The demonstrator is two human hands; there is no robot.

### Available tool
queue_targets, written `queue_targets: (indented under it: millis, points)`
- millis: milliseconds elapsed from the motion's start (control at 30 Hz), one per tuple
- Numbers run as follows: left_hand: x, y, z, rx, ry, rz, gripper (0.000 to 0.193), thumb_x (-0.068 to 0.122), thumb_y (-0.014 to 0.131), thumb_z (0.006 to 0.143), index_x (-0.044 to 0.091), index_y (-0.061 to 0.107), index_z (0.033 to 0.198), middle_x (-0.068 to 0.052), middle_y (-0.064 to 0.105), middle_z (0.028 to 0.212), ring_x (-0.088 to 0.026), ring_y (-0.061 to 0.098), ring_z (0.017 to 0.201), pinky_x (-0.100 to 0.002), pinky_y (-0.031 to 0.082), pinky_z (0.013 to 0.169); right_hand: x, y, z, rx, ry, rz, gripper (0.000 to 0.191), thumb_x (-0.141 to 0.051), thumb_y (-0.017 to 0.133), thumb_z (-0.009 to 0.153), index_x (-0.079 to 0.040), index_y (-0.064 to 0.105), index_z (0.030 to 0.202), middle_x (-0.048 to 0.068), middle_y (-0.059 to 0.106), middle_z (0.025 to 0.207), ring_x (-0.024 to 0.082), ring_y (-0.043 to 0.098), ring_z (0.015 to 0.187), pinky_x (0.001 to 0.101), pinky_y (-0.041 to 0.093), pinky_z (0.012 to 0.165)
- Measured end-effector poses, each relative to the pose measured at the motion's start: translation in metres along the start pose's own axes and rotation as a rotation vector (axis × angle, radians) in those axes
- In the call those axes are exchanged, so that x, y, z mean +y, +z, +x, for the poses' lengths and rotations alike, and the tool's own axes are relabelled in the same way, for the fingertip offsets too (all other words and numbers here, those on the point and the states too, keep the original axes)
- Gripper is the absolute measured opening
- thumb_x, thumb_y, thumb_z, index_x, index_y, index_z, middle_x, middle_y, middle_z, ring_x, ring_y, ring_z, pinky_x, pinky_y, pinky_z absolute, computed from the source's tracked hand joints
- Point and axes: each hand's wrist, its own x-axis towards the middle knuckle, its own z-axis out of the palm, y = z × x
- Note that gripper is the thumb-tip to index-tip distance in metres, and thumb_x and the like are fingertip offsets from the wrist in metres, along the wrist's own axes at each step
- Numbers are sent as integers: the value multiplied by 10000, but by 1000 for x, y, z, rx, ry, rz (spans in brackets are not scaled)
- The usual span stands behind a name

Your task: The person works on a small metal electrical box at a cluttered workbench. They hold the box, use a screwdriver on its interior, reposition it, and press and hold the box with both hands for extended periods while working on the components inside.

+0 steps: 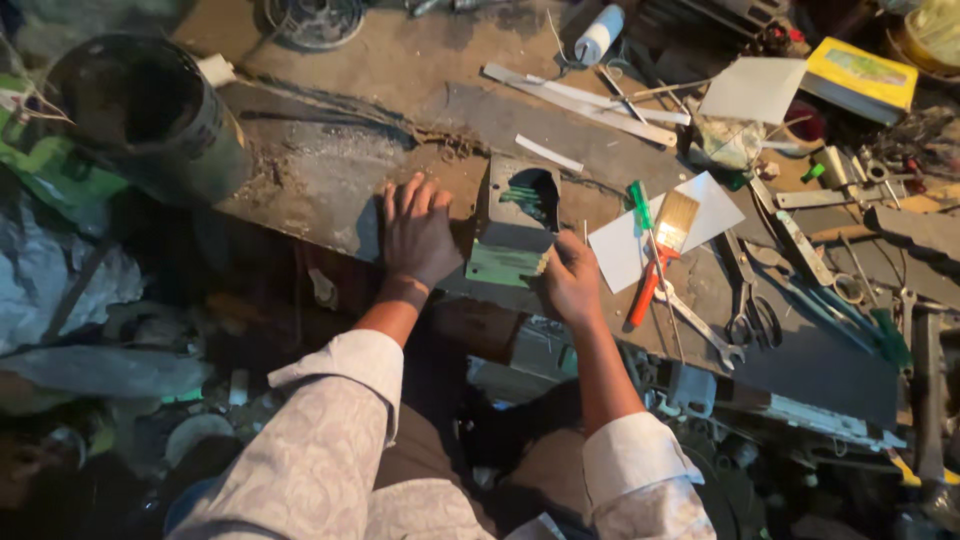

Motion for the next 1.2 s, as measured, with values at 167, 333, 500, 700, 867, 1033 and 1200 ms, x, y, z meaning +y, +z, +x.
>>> queue_targets:
  millis: [167,333,500,700,867,1033,1200]
  points:
    - [0,-1,-2,-53,-17,64,464,275,744,729,88,682,1149,-147,608,1359,-346,435,1423,-597,211,1215,-11,-1,1,-39,-37,-207,214,-36,565,934,-17,712,1089,86,751,1040,184,674,1023,318,517,924]
    - [1,1,-3,11,6,-48,459,355,771,781,32,669,1090,-203,598,1312,-388,433,1369,-632,205,1176,-15,-3,0,-96,-147,-254,270,57,565,859,9,744,1054,128,686,1115,239,666,1061,322,531,942]
    - [-3,1,-4,15,2,88,360,201,686,819,123,679,1171,-104,630,1362,-318,463,1444,-589,222,1246,-12,3,0,-35,-119,-190,310,91,572,844,2,710,1108,115,673,1100,243,659,1060,316,513,953]
    - [2,2,-6,-31,93,-26,459,299,675,881,189,652,1326,-139,612,1361,-345,472,1362,-606,217,1185,-21,1,-4,-81,-270,-321,538,135,417,688,11,704,1125,163,641,1149,287,626,1120,338,481,1018]
    - [2,2,-6,-27,113,-41,544,348,652,862,133,629,1362,-127,627,1316,-331,498,1321,-607,231,1166,-27,8,-3,-12,-190,-317,447,130,488,780,-15,721,1133,149,670,1105,291,655,1073,344,495,997]
    - [2,4,-11,11,71,-45,449,349,698,925,87,648,1286,-133,626,1280,-336,508,1321,-587,268,1184,-32,7,-8,-43,-54,-207,407,94,487,813,-32,725,1118,120,612,1085,272,650,1026,329,535,902]
    - [-2,2,-4,20,25,-42,484,360,766,773,71,660,1146,-142,626,1259,-354,500,1309,-607,264,1147,-35,10,-5,21,-168,-345,324,57,558,818,-38,721,1081,123,626,1026,304,653,1004,354,516,915]
